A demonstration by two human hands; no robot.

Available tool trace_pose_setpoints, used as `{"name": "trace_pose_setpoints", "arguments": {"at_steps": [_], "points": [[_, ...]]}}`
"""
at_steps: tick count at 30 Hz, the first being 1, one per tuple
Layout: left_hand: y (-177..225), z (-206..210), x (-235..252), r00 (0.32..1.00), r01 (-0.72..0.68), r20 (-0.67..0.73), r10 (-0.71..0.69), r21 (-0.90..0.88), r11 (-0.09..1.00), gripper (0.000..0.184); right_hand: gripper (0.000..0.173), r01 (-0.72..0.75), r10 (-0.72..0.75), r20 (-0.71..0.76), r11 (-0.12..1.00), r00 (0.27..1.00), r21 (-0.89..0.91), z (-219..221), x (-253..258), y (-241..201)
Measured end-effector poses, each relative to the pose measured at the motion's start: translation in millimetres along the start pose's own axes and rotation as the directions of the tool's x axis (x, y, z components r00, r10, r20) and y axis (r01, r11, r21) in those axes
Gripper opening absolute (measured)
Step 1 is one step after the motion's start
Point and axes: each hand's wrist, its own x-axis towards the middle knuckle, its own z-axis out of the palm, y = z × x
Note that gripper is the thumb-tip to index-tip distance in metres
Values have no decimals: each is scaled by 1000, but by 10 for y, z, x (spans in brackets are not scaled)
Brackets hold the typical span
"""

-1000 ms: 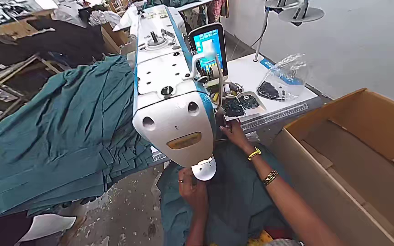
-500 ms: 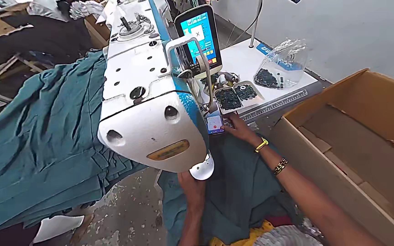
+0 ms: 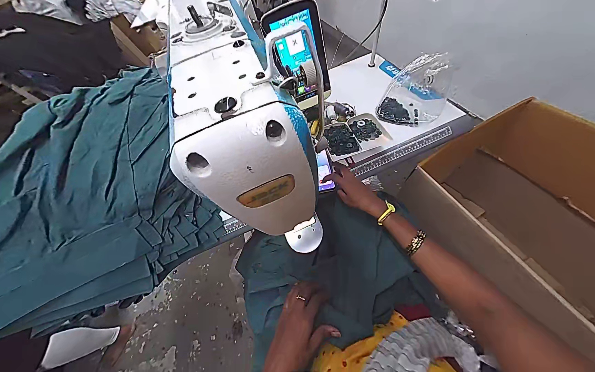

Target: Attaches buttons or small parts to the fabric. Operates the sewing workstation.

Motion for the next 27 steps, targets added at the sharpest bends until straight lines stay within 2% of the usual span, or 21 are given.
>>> {"name": "trace_pose_setpoints", "arguments": {"at_steps": [4, 7, 10, 12, 14, 16, 17, 19, 21, 22, 24, 27], "points": [[-8, -2, -22, 999, 20, -48, -24, -67, 998, 50, 44, 48, -48, -29, 999, 998, -4, 58, -55, 43], [21, -32, 26, 1000, -18, -13, 17, -44, 999, 46, 43, 93, -93, -44, 996, 995, 1, 85, -72, 82], [94, -82, 75, 995, -86, 45, 87, -33, 996, 44, 44, 67, -65, -52, 997, 997, 44, 59, -71, 69], [148, -83, 113, 991, -121, 47, 122, -25, 992, 34, 41, 39, -31, -82, 995, 996, 96, 51, -55, 74], [214, -100, 166, 991, -135, -16, 135, 14, 991, 24, 38, 23, -10, -101, 992, 995, 123, 42, -25, 93], [307, -177, 212, 982, -134, -129, 136, 21, 991, 25, 36, 40, -25, -124, 992, 992, 117, 33, -2, 122], [373, -248, 223, 971, -136, -199, 129, -24, 990, 27, 36, 51, -35, -138, 992, 990, 115, 27, 8, 133], [567, -460, 207, 940, -183, -328, 100, -235, 955, 27, 35, 68, -49, -155, 990, 987, 120, 12, 26, 152], [657, -664, 168, 936, -268, -328, 130, -423, 866, 18, 34, 100, -79, -176, 989, 981, 112, 11, 47, 188], [629, -728, 138, 940, -278, -312, 139, -462, 842, 15, 34, 113, -92, -180, 988, 979, 104, 7, 62, 205], [464, -793, 32, 964, -159, -257, 62, -376, 913, 17, 33, 130, -114, -189, 989, 975, 75, -14, 86, 214], [166, -740, -131, 989, 126, -52, -136, -160, 979, 27, 34, 146, -135, -206, 988, 969, 39, -56, 95, 188]]}}
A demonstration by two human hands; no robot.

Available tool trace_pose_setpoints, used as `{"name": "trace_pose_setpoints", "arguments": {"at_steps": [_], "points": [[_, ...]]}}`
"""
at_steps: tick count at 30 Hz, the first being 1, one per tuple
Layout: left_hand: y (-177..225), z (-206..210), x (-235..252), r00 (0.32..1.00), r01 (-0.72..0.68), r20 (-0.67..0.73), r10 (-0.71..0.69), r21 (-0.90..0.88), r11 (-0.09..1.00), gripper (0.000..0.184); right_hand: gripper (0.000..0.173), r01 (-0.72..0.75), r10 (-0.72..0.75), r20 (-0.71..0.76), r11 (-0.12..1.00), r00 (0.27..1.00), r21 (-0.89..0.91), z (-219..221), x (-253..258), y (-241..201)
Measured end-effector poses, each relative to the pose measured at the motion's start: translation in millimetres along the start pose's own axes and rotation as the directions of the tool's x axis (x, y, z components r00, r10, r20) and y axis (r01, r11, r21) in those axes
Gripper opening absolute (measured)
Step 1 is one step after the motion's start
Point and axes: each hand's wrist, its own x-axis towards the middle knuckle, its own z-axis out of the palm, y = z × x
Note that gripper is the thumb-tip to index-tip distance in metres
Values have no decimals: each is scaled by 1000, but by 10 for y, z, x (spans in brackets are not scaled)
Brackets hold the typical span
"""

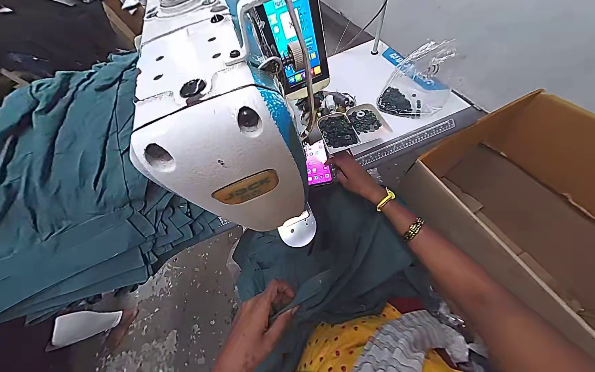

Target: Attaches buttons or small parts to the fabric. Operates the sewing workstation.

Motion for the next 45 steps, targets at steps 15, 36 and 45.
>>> {"name": "trace_pose_setpoints", "arguments": {"at_steps": [15, 36, 45], "points": [[-39, 301, -51, 994, 16, -107, -33, -163, 987, 28, 25, -124, 135, -109, 987, 985, 101, -83, -333, -466], [-563, -307, -213, 967, -48, -251, 36, -42, 998, 34, 24, 340, -291, -179, 850, 940, 402, -2425, -2061, -750], [-678, -300, -179, 943, 229, -263, -205, 65, 971, 44, 40, -461, 585, 314, 798, 748, -389, -1113, -1064, -30]]}}
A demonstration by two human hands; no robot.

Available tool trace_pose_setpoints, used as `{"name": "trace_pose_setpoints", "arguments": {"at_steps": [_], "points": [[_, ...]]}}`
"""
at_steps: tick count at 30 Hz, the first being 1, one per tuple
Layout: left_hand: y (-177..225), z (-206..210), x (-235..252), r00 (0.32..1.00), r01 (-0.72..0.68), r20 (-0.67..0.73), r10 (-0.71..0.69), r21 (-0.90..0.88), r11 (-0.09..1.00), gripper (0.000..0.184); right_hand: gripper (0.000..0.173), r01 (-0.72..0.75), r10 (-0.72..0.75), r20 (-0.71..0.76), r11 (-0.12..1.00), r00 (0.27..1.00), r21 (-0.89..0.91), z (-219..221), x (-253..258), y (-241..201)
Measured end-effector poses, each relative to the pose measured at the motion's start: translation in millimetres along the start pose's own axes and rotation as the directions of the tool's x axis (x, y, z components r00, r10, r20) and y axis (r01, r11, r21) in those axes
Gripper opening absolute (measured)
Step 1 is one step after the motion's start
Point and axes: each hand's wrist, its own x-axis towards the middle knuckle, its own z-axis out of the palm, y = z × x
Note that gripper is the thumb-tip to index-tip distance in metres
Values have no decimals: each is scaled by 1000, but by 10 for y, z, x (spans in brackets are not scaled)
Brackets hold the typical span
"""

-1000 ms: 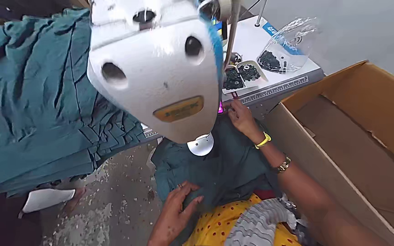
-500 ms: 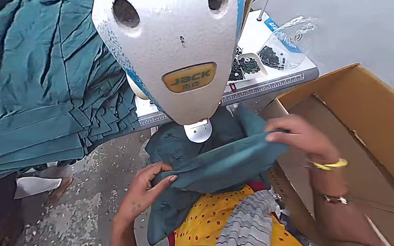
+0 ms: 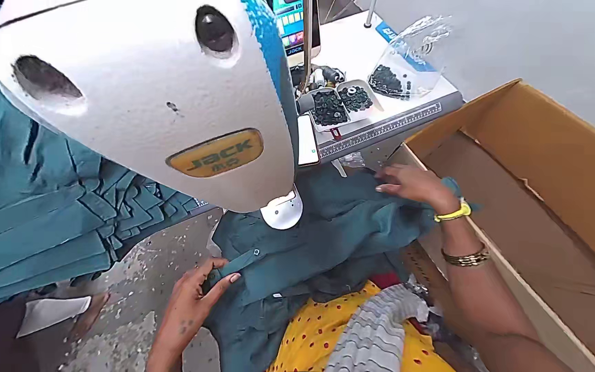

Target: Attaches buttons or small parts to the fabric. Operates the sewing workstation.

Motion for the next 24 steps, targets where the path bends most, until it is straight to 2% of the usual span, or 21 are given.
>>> {"name": "trace_pose_setpoints", "arguments": {"at_steps": [3, 6, 9, 13, 20, 24], "points": [[-51, -36, -73, 999, 28, -23, -28, -7, 1000, 33, 37, 227, -211, -137, 967, 968, 117, 187, 263, -399], [-53, -39, -127, 998, 61, -15, -61, 50, 997, 27, 40, 362, -313, -338, 928, 888, 92, 294, 479, -771], [-86, -26, -191, 996, 90, 17, -92, 78, 993, 27, 49, 455, -388, -429, 889, 815, 60, 365, 650, -978], [-146, -23, -256, 991, 132, 25, -135, 103, 986, 24, 56, 447, -381, -485, 894, 787, 25, 461, 806, -1095], [-119, -33, -195, 985, 163, 41, -168, 104, 981, 17, 58, 397, -353, -426, 918, 833, 16, 480, 1090, -1095], [-78, 22, -117, 985, 159, 52, -165, 108, 981, 17, 58, 383, -335, -451, 924, 827, 16, 485, 1218, -1096]]}}
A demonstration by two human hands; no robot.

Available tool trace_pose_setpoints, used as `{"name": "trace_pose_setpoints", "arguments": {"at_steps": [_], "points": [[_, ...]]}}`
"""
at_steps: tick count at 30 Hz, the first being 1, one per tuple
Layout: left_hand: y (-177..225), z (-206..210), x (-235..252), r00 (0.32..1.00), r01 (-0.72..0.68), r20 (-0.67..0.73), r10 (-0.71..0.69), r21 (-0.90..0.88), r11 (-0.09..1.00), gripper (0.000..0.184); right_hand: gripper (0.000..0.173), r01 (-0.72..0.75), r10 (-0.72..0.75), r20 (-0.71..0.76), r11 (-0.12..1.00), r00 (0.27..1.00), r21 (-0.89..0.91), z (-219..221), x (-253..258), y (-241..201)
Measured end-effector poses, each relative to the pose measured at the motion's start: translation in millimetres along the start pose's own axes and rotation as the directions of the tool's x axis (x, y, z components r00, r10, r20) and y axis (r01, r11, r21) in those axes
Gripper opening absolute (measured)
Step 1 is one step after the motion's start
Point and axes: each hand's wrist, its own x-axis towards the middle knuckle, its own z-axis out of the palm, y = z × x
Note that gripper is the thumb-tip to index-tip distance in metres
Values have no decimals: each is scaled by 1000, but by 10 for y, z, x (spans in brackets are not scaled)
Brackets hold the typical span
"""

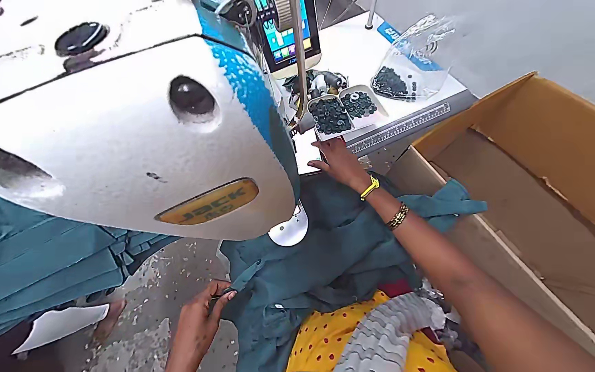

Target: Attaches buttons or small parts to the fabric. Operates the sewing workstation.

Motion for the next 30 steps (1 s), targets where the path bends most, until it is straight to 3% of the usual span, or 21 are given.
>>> {"name": "trace_pose_setpoints", "arguments": {"at_steps": [4, 11, 17, 23, 30], "points": [[-19, 51, 35, 1000, -11, 6, 11, 9, 1000, 18, 60, -40, 40, 25, 999, 999, -31, -71, 4, -107], [-23, 79, 28, 1000, 10, 16, -10, 1, 1000, 18, 59, -17, 18, -102, 1000, 995, 7, -54, -84, -189], [35, 89, 59, 999, 24, 40, -25, 12, 1000, 18, 49, 63, -62, 23, 998, 998, -8, 127, -22, -158], [23, 90, 57, 998, 10, 57, -11, 17, 1000, 19, 54, 9, 8, -127, 991, 992, 137, 130, -91, -180], [73, 117, 63, 993, 33, 109, -36, 29, 999, 27, 23, 57, -12, -183, 969, 983, 239, 1, -544, -294]]}}
